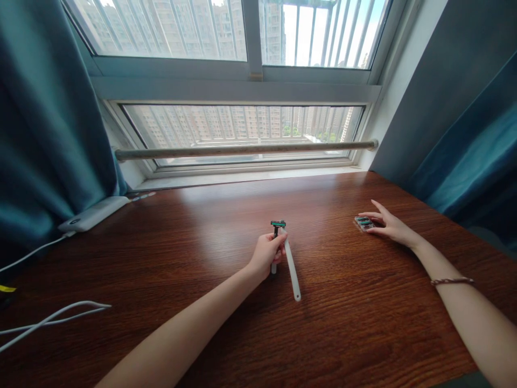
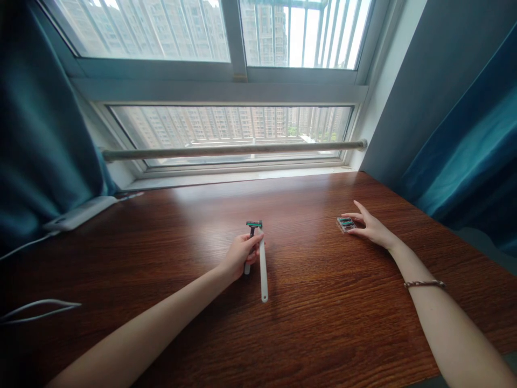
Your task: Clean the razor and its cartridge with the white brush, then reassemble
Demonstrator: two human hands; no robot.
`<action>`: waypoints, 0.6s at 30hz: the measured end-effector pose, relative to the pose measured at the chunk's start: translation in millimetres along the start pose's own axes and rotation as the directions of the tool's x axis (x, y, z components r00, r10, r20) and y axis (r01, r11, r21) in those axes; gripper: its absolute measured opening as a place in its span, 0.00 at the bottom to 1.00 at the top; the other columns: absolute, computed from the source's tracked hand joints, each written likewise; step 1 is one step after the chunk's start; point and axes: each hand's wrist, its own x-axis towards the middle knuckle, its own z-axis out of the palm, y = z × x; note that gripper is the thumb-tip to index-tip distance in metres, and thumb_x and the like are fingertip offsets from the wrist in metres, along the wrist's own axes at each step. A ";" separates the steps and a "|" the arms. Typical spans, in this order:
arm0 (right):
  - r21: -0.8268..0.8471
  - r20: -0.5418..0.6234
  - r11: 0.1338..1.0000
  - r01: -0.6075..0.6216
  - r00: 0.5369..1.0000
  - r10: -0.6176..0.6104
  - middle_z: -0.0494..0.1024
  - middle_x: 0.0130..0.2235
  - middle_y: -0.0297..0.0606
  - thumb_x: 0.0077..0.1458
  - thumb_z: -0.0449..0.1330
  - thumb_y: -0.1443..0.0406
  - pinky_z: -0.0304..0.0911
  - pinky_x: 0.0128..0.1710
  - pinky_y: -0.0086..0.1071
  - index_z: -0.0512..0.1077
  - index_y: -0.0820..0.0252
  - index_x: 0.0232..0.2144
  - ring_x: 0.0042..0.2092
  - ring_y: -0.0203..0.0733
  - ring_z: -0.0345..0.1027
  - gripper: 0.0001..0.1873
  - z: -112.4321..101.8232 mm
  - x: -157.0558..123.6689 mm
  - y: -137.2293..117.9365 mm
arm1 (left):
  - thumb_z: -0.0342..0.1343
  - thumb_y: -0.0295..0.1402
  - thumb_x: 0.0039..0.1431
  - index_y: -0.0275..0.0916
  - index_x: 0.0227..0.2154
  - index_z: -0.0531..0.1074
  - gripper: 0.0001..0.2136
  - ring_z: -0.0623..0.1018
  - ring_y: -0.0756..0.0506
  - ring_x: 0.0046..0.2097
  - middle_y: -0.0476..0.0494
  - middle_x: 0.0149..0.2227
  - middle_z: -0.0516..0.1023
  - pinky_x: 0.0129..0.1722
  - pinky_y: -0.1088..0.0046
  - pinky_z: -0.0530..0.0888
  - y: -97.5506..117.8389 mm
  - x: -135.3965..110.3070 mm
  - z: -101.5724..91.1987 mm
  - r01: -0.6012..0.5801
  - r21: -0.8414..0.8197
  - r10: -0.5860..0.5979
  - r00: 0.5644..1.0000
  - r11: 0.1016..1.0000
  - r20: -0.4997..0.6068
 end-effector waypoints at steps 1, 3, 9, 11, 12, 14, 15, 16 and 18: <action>-0.012 0.005 1.000 -0.002 1.000 0.002 0.66 0.53 0.44 0.43 0.65 0.59 0.51 0.56 0.47 0.32 0.52 0.60 0.55 0.48 0.58 0.54 0.2 0.2 -0.2 | 0.59 0.40 0.44 0.36 0.18 0.59 0.15 0.54 0.59 0.11 0.52 0.13 0.64 0.10 0.83 0.48 0.1 -0.1 0.1 0.000 0.000 0.000 1.000 1.000 -0.001; -0.045 0.013 0.999 -0.003 1.000 0.004 0.66 0.53 0.44 0.44 0.64 0.58 0.49 0.57 0.48 0.31 0.52 0.60 0.55 0.48 0.58 0.53 0.2 0.3 -0.6 | 0.59 0.40 0.44 0.36 0.18 0.59 0.15 0.54 0.59 0.11 0.52 0.13 0.65 0.10 0.82 0.48 0.3 -0.3 0.5 -0.001 0.000 0.001 1.000 1.000 -0.004; -0.148 0.020 0.989 -0.006 1.000 0.009 0.66 0.53 0.44 0.45 0.63 0.56 0.38 0.60 0.50 0.31 0.55 0.61 0.56 0.48 0.56 0.53 -0.6 -1.5 -7.9 | 0.59 0.40 0.44 0.36 0.18 0.59 0.16 0.54 0.59 0.11 0.52 0.13 0.65 0.10 0.82 0.48 -0.3 -0.1 1.1 -0.011 0.003 0.011 1.000 1.000 -0.005; -0.159 -0.048 0.987 -0.009 0.999 0.001 0.65 0.54 0.45 0.42 0.64 0.55 0.43 0.58 0.51 0.37 0.54 0.61 0.56 0.50 0.56 0.52 2.8 -1.5 -16.1 | 0.58 0.39 0.45 0.36 0.18 0.60 0.15 0.54 0.59 0.11 0.52 0.13 0.65 0.10 0.82 0.48 -1.1 0.6 0.8 -0.019 0.002 0.019 1.000 1.000 -0.004; -0.163 -0.105 0.987 -0.005 0.994 -0.013 0.63 0.55 0.45 0.39 0.65 0.54 0.46 0.57 0.51 0.41 0.54 0.60 0.57 0.51 0.55 0.52 6.8 -1.1 -21.6 | 0.58 0.39 0.45 0.36 0.18 0.60 0.15 0.54 0.59 0.11 0.52 0.13 0.65 0.10 0.82 0.48 -1.5 1.0 0.7 -0.024 0.001 0.024 1.000 1.000 -0.005; -0.180 -0.209 0.984 0.010 0.977 -0.048 0.58 0.58 0.46 0.35 0.66 0.52 0.49 0.56 0.49 0.49 0.55 0.57 0.59 0.53 0.50 0.49 22.2 -0.1 -35.9 | 0.58 0.39 0.45 0.36 0.18 0.60 0.15 0.54 0.59 0.11 0.52 0.13 0.65 0.10 0.82 0.48 -2.6 1.6 1.8 -0.038 -0.003 0.038 0.999 0.999 -0.011; -0.183 -0.242 0.983 0.019 0.968 -0.064 0.57 0.58 0.47 0.37 0.65 0.51 0.51 0.55 0.48 0.50 0.56 0.57 0.59 0.53 0.50 0.47 34.1 -0.1 -44.8 | 0.58 0.40 0.45 0.36 0.18 0.60 0.15 0.54 0.59 0.11 0.52 0.13 0.66 0.10 0.82 0.48 -3.2 1.8 3.2 -0.047 -0.004 0.047 0.999 0.999 -0.016; -0.181 -0.267 0.983 0.026 0.961 -0.075 0.61 0.56 0.48 0.42 0.60 0.49 0.56 0.52 0.46 0.50 0.58 0.56 0.56 0.51 0.55 0.43 48.9 -0.9 -54.9 | 0.57 0.40 0.45 0.36 0.19 0.60 0.15 0.54 0.58 0.11 0.51 0.14 0.66 0.10 0.82 0.49 -3.9 1.9 5.4 -0.057 -0.006 0.057 0.998 0.998 -0.020; -0.188 -0.248 0.982 0.029 0.966 -0.076 0.73 0.43 0.47 0.51 0.52 0.49 0.65 0.41 0.40 0.58 0.62 0.51 0.43 0.46 0.68 0.31 84.9 -5.7 -77.9 | 0.57 0.40 0.46 0.35 0.19 0.60 0.15 0.55 0.58 0.11 0.51 0.15 0.67 0.10 0.81 0.50 -5.5 2.2 12.5 -0.082 -0.006 0.082 0.996 0.997 -0.028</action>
